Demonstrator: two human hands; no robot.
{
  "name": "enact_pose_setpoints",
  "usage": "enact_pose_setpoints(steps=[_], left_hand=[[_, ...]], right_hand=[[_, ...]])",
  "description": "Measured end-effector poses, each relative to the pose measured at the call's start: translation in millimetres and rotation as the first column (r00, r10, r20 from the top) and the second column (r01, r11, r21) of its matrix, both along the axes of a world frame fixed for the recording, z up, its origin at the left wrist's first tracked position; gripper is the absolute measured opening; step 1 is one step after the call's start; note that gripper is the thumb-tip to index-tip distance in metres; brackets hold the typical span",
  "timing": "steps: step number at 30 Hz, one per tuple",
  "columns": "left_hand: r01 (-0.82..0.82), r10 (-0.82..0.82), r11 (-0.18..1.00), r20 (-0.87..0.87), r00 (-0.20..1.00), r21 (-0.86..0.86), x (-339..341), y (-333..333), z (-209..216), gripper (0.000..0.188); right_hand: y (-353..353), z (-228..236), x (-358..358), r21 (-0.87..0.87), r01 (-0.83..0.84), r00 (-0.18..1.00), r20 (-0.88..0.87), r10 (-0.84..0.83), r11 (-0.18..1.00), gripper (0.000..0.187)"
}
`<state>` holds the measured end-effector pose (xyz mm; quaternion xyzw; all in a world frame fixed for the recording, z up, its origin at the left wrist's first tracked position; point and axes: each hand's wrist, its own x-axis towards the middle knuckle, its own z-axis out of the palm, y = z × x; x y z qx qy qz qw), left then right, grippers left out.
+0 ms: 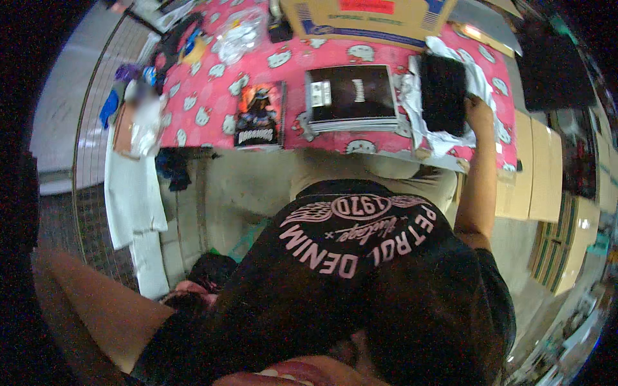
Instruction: The person labels spiral notebooks and illustration boards by placing them on a table and marking dots on the boards using a marker.
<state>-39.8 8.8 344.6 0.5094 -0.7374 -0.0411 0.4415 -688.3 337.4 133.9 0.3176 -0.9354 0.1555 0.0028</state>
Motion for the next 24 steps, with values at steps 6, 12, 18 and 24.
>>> enact_pose_setpoints(steps=[6, 12, 18, 24], left_hand=[[0.026, -0.024, 0.996, 0.03, 0.999, -0.088, -26.7, -10.0, 14.2, 0.024], [0.162, -0.183, 0.913, -0.022, 0.983, -0.374, -127.3, -12.7, 27.6, 0.024], [0.795, -0.807, 0.586, -0.023, 0.59, -0.161, -257.8, 59.2, -17.0, 0.024], [0.854, -0.874, 0.442, 0.346, 0.341, 0.274, -319.3, 97.6, -138.7, 0.032]], right_hand=[[-19.1, 9.2, 4.4, -0.054, 0.063, 0.99, -0.121, -0.069, 0.997, 0.061], [24.0, 16.4, 14.8, -0.101, 0.078, 0.997, 0.009, -0.078, 0.992, 0.045], [71.2, 58.1, 23.6, -0.382, 0.367, 0.862, -0.202, -0.464, 0.848, 0.035], [86.7, -27.4, 5.9, 0.385, 0.246, 0.965, -0.008, -0.264, 0.889, 0.031]])
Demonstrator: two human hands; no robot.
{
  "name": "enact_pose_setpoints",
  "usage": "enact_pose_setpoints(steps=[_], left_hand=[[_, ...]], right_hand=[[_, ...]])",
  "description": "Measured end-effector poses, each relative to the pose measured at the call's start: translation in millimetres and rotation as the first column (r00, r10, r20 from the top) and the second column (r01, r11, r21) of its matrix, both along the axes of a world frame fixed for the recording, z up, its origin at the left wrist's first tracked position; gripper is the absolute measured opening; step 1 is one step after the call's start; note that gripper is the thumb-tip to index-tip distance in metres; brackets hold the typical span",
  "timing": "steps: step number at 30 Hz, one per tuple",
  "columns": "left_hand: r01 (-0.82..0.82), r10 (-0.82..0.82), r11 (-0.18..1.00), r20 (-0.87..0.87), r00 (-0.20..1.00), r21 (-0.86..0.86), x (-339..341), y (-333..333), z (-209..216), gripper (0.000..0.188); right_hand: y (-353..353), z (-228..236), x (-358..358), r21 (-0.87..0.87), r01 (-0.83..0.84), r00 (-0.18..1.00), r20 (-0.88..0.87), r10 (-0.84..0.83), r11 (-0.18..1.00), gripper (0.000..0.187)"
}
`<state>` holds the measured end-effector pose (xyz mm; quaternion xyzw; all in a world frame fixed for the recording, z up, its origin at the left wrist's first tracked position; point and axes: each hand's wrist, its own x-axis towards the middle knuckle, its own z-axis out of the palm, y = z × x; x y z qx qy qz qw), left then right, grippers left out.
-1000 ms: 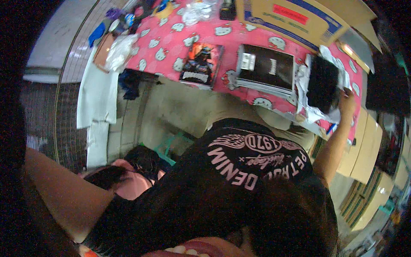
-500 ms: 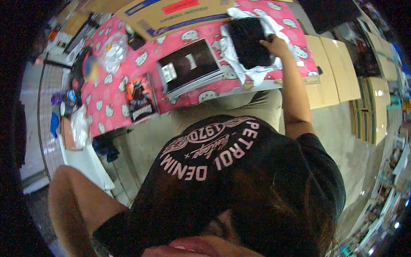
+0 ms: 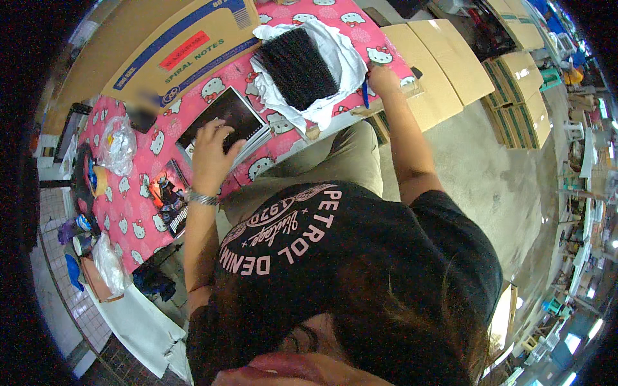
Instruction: The person labels spiral notebooks and illustration boards by placing them on a table and marking dots on the boards using a marker.
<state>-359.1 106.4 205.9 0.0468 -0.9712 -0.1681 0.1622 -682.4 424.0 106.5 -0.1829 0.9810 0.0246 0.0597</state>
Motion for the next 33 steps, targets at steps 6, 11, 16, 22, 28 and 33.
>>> enact_pose_setpoints(steps=[6, 11, 16, 22, 28, 33], left_hand=[[0.023, 0.028, 0.975, 0.222, 0.975, -0.222, -4.5, 12.7, -23.1, 0.045], [0.145, -0.129, 0.982, 0.127, 0.983, -0.123, 2.6, 1.2, -7.9, 0.034], [-0.056, 0.077, 0.996, 0.32, 0.944, -0.072, -4.5, -3.7, 70.1, 0.029], [-0.166, 0.136, 0.928, -0.111, 0.984, -0.332, -23.3, -15.9, 53.8, 0.022], [-0.16, 0.155, 0.954, -0.04, 0.987, -0.253, -21.1, -12.8, 61.5, 0.034], [-0.181, 0.166, 0.947, -0.079, 0.983, -0.266, -16.7, -5.3, 58.5, 0.035]], right_hand=[[-50.2, 55.1, 17.2, -0.747, -0.1, 0.875, -0.38, -0.299, 0.658, 0.026], [-145.2, 41.3, 54.3, -0.493, -0.368, 0.907, -0.376, 0.188, 0.788, 0.032], [-168.9, 34.6, 52.9, -0.318, -0.253, 0.947, -0.275, 0.166, 0.914, 0.024], [-186.5, 29.7, 48.2, -0.252, -0.317, 0.907, -0.362, 0.215, 0.914, 0.018], [-169.3, 53.8, 43.2, -0.501, -0.348, 0.912, -0.377, 0.162, 0.793, 0.025], [-144.3, 112.5, 96.7, -0.931, -0.223, 0.956, -0.151, 0.253, 0.289, 0.032]])
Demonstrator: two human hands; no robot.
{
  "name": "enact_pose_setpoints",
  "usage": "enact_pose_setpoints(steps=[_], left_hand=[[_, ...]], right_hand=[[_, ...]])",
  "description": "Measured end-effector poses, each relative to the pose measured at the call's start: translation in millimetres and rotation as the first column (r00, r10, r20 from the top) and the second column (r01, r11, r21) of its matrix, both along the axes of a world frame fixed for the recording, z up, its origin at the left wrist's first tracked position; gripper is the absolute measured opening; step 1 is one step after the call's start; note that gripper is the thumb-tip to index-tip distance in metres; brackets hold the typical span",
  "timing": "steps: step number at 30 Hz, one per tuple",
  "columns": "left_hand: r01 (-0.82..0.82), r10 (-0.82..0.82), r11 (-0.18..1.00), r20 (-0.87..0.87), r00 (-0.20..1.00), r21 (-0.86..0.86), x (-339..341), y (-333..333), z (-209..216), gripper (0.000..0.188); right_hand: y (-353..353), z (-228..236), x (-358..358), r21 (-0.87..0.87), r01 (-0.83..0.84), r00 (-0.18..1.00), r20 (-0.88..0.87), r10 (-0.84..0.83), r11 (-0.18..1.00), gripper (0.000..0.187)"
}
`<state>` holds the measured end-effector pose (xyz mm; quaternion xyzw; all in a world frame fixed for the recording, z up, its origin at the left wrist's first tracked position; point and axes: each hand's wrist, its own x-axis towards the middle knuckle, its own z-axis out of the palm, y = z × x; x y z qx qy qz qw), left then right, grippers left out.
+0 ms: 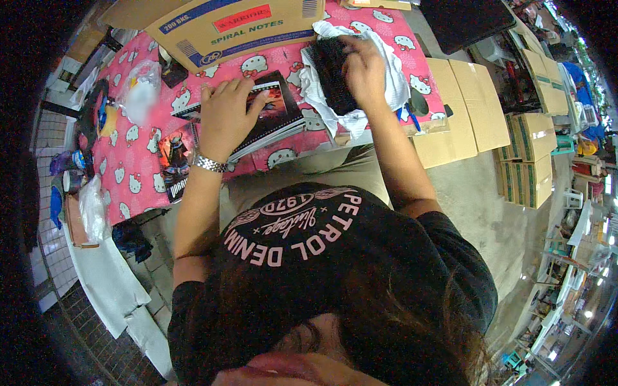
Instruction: The person labels spiral notebooks and illustration boards by placing them on a table and marking dots on the boards using a marker.
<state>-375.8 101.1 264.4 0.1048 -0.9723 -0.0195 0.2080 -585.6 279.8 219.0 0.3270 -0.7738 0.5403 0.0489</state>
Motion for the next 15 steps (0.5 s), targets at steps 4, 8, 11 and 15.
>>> enact_pose_setpoints(steps=[4, 8, 11, 15], left_hand=[[-0.033, 0.034, 0.999, -0.09, 0.995, 0.007, -1.3, -1.8, -5.3, 0.03], [-0.059, 0.061, 0.996, -0.023, 0.998, 0.059, -4.2, 1.1, -7.2, 0.037], [-0.06, 0.063, 0.996, -0.049, 0.997, 0.06, -11.7, 7.9, -4.5, 0.034], [-0.055, 0.056, 0.998, -0.191, 0.98, 0.011, -2.8, 8.5, -15.0, 0.032]], right_hand=[[-17.8, -4.4, 93.7, 0.006, -0.402, 0.91, 0.115, 0.399, 0.916, 0.063], [-34.0, -8.4, 112.4, 0.21, -0.45, 0.891, 0.047, 0.451, 0.868, 0.082], [-23.4, -19.8, 72.4, 0.251, -0.468, 0.862, -0.083, 0.501, 0.847, 0.068], [-21.3, -10.0, 45.0, 0.191, -0.597, 0.734, -0.264, 0.626, 0.779, 0.053]])
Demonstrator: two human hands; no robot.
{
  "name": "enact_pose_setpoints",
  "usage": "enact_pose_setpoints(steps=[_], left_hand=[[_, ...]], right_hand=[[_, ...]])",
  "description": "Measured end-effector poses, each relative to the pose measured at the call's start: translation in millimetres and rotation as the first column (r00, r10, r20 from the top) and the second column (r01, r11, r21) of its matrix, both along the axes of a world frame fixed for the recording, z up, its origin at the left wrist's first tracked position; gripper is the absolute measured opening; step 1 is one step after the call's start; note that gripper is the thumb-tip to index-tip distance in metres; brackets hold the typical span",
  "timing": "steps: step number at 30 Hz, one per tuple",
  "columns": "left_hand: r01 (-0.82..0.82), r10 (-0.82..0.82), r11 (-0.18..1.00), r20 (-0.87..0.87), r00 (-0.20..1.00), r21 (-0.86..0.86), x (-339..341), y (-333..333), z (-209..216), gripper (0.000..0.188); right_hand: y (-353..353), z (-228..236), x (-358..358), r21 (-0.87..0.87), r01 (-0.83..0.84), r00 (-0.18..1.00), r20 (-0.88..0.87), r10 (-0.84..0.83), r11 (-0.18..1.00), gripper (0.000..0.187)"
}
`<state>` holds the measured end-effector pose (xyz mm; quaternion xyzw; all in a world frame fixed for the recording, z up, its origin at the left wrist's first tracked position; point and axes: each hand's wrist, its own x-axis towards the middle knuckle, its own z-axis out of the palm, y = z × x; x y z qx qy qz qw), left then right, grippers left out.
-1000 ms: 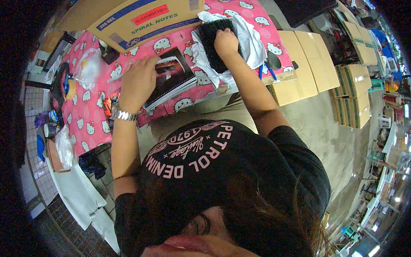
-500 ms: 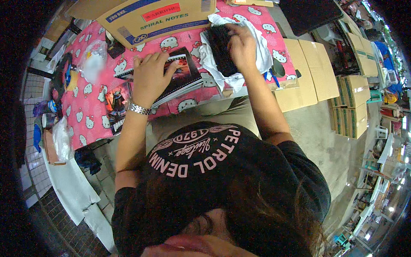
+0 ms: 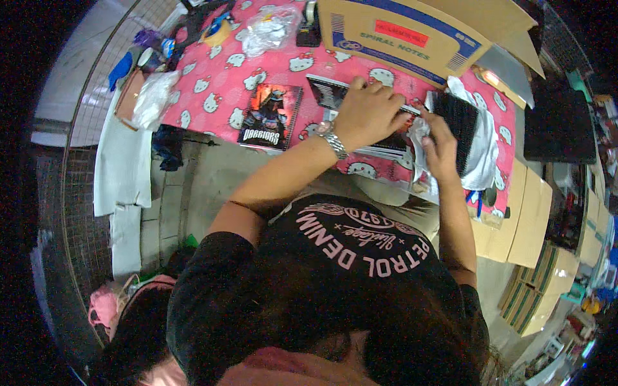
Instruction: The person labels spiral notebooks and illustration boards by placing them on a table and marking dots on the boards using a marker.
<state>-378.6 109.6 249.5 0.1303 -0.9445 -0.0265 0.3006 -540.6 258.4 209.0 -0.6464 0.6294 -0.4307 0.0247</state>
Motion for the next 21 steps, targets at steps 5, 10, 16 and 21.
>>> enact_pose_setpoints(steps=[5, 10, 16, 21], left_hand=[[-0.075, 0.075, 0.997, -0.015, 0.997, -0.008, 0.3, 6.4, -3.7, 0.056], [-0.111, 0.111, 0.994, -0.039, 0.993, -0.012, -3.4, 7.5, -11.2, 0.054], [-0.055, 0.055, 0.998, -0.043, 0.998, 0.011, -11.5, 8.0, -16.8, 0.045], [0.099, -0.098, 0.995, 0.045, 0.994, -0.019, 1.4, 5.0, -2.9, 0.035]], right_hand=[[-19.3, 11.9, -31.3, 0.107, 0.289, 0.84, 0.448, -0.306, 0.951, 0.042], [-21.9, 39.2, -52.1, 0.022, 0.209, 0.738, 0.652, -0.172, 0.978, 0.036], [-14.3, 53.8, -32.2, 0.149, 0.011, 0.929, 0.364, -0.066, 0.989, 0.032], [-3.7, 44.1, -4.7, 0.128, 0.011, 0.996, -0.089, 0.0, 0.992, 0.024]])
